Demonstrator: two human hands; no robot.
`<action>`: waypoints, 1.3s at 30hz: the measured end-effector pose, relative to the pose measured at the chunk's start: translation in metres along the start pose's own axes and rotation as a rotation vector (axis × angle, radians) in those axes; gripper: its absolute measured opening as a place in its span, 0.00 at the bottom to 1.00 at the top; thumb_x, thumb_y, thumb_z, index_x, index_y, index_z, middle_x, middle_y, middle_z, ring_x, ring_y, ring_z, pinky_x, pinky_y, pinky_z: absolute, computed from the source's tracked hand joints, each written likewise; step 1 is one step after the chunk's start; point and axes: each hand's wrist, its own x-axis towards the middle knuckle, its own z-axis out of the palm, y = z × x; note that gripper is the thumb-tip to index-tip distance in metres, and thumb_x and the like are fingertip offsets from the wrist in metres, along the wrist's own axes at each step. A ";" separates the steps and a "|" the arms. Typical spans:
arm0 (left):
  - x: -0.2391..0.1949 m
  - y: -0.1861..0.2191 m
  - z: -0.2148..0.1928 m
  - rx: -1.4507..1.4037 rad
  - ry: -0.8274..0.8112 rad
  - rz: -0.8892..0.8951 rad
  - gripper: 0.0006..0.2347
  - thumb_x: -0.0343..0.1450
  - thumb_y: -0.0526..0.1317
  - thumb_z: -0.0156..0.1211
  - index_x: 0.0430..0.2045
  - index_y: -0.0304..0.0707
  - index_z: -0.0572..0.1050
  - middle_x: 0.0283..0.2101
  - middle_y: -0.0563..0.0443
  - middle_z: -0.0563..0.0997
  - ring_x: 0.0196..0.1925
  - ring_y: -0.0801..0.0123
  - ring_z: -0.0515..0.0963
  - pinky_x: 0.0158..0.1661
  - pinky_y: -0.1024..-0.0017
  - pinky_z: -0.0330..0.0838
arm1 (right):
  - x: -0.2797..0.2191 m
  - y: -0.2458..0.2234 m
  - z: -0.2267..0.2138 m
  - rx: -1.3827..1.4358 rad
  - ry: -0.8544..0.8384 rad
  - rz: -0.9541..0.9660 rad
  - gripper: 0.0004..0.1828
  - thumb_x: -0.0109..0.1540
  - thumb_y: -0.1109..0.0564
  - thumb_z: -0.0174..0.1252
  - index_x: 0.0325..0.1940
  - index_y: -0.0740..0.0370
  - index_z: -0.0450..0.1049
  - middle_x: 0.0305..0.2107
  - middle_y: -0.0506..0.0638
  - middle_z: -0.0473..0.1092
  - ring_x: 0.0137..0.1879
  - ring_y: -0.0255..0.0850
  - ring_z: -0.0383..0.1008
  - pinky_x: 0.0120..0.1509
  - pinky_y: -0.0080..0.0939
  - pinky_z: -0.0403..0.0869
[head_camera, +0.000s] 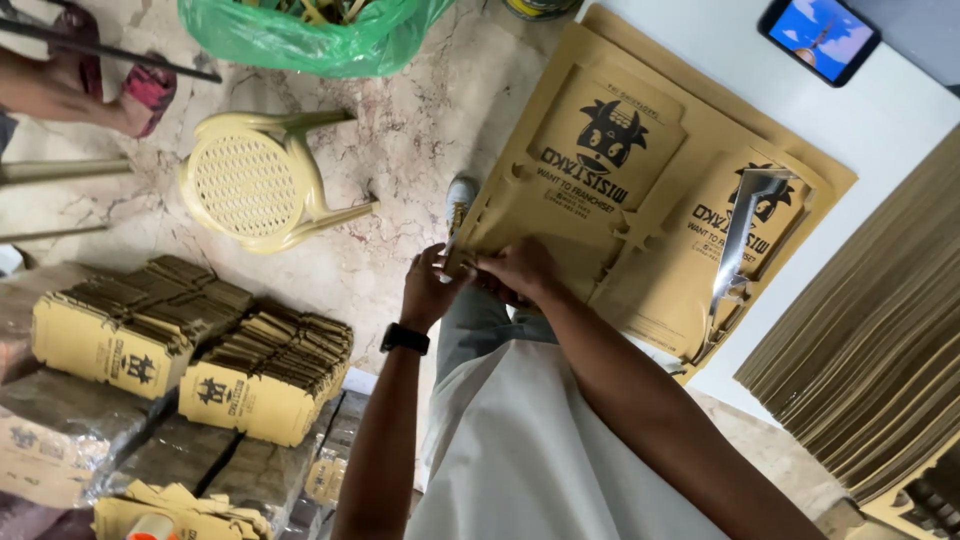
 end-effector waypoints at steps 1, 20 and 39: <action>0.008 0.005 -0.009 -0.052 -0.002 0.109 0.27 0.65 0.39 0.70 0.59 0.28 0.69 0.50 0.29 0.79 0.53 0.40 0.82 0.55 0.51 0.77 | -0.004 -0.004 -0.004 0.028 0.005 0.004 0.35 0.56 0.36 0.65 0.08 0.65 0.68 0.07 0.58 0.60 0.14 0.49 0.66 0.23 0.47 0.62; 0.083 0.035 -0.023 0.794 -0.407 0.307 0.09 0.69 0.51 0.58 0.37 0.54 0.75 0.35 0.49 0.87 0.42 0.50 0.87 0.45 0.51 0.83 | 0.115 0.040 0.038 0.259 -1.264 0.765 0.15 0.67 0.47 0.57 0.50 0.57 0.80 0.53 0.60 0.75 0.67 0.62 0.68 0.75 0.57 0.65; 0.071 -0.005 -0.010 1.146 -0.414 0.574 0.12 0.70 0.49 0.52 0.32 0.44 0.77 0.31 0.51 0.80 0.36 0.57 0.85 0.38 0.52 0.82 | 0.050 0.047 0.038 -0.215 -0.071 0.029 0.24 0.57 0.33 0.58 0.26 0.54 0.82 0.22 0.53 0.77 0.37 0.56 0.81 0.45 0.51 0.79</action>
